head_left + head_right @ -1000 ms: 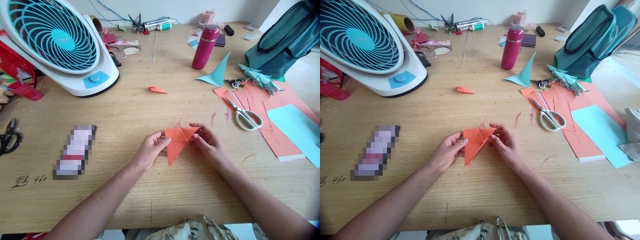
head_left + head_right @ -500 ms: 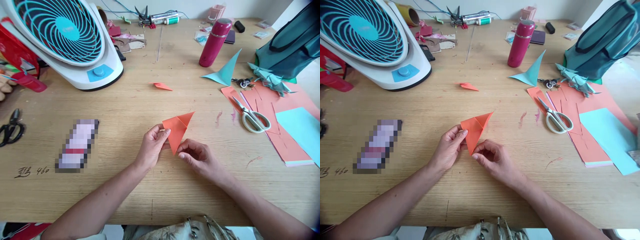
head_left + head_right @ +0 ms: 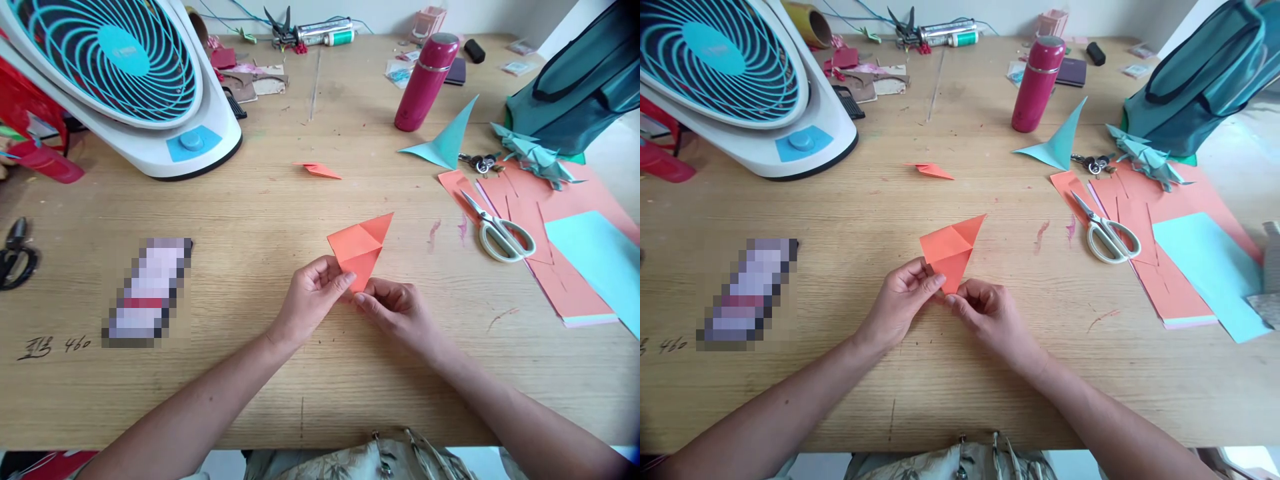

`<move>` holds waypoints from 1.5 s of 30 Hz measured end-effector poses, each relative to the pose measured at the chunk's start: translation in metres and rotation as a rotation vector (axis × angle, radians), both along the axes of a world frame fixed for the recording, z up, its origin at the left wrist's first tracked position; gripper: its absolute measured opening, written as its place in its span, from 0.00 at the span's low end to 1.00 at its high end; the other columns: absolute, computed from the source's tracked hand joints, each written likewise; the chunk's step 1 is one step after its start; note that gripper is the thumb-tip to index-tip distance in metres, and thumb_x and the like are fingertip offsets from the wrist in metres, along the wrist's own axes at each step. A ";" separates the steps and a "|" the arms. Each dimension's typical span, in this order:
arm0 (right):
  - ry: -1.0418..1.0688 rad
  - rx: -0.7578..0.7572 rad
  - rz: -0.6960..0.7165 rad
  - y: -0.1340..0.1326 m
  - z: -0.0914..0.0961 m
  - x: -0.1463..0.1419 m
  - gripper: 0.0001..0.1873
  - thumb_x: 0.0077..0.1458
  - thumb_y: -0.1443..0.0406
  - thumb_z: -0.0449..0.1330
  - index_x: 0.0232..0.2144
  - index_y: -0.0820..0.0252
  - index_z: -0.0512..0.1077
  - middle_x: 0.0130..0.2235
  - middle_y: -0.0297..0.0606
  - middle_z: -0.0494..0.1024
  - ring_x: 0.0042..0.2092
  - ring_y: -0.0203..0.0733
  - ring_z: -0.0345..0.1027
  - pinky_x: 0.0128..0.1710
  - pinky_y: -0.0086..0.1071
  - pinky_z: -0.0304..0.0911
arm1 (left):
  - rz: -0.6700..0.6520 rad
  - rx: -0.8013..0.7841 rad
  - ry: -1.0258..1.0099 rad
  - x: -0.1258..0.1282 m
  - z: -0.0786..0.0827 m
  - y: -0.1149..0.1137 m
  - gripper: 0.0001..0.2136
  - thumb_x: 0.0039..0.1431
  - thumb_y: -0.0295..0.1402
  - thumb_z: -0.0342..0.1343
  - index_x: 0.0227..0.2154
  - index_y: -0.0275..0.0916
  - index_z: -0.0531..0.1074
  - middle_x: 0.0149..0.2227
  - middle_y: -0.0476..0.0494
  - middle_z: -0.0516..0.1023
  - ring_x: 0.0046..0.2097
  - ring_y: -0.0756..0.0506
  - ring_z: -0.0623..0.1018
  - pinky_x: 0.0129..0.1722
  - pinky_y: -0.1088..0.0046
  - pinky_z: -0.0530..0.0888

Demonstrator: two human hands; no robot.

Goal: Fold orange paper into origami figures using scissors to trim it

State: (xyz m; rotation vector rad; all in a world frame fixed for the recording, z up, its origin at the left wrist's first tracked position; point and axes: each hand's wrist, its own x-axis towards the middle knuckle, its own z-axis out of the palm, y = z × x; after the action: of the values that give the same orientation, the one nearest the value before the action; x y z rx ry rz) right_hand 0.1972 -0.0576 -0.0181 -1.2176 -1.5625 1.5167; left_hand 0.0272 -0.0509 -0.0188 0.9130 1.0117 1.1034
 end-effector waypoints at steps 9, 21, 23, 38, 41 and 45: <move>0.087 -0.121 0.022 0.009 0.003 0.011 0.26 0.63 0.45 0.56 0.27 0.59 0.74 0.27 0.34 0.71 0.31 0.37 0.62 0.32 0.30 0.58 | -0.039 -0.100 0.049 -0.002 0.001 0.001 0.16 0.53 0.42 0.67 0.22 0.36 0.71 0.23 0.52 0.67 0.26 0.53 0.66 0.24 0.79 0.68; 0.071 -0.139 0.050 0.011 -0.003 0.016 0.22 0.63 0.48 0.58 0.34 0.60 0.78 0.31 0.35 0.75 0.34 0.38 0.66 0.36 0.31 0.60 | -0.046 -0.142 -0.029 -0.005 0.004 0.003 0.17 0.52 0.42 0.67 0.21 0.37 0.68 0.22 0.54 0.64 0.25 0.54 0.63 0.23 0.81 0.68; 0.070 -0.136 0.054 0.011 -0.004 0.016 0.22 0.63 0.48 0.57 0.34 0.60 0.78 0.31 0.35 0.75 0.34 0.38 0.65 0.36 0.31 0.59 | -0.044 -0.144 -0.026 -0.005 0.004 0.003 0.17 0.52 0.42 0.68 0.21 0.37 0.69 0.22 0.54 0.64 0.25 0.54 0.63 0.23 0.81 0.68; 0.011 -0.091 0.095 0.011 0.002 0.014 0.24 0.64 0.47 0.55 0.30 0.60 0.73 0.29 0.34 0.71 0.32 0.37 0.61 0.34 0.31 0.56 | -0.024 -0.110 0.063 -0.002 -0.001 0.002 0.14 0.53 0.41 0.66 0.24 0.36 0.72 0.25 0.52 0.68 0.26 0.54 0.66 0.22 0.79 0.70; 0.013 -0.095 0.103 0.011 0.003 0.015 0.23 0.65 0.49 0.55 0.30 0.60 0.73 0.29 0.34 0.70 0.33 0.37 0.61 0.34 0.31 0.56 | -0.030 -0.100 0.080 -0.002 -0.002 0.002 0.14 0.53 0.41 0.66 0.24 0.36 0.72 0.25 0.51 0.69 0.26 0.54 0.66 0.22 0.79 0.70; 0.022 -0.102 0.109 0.010 0.004 0.015 0.21 0.66 0.50 0.55 0.30 0.60 0.72 0.29 0.33 0.69 0.32 0.35 0.59 0.33 0.30 0.54 | -0.036 -0.077 0.118 -0.002 -0.003 0.002 0.13 0.55 0.40 0.65 0.25 0.35 0.73 0.25 0.50 0.71 0.26 0.53 0.68 0.23 0.79 0.70</move>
State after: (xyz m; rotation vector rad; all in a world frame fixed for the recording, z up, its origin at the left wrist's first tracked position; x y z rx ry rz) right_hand 0.2119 -0.0475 -0.0145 -1.1841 -1.5763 1.6927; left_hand 0.0252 -0.0493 -0.0220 0.9389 1.1233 0.9831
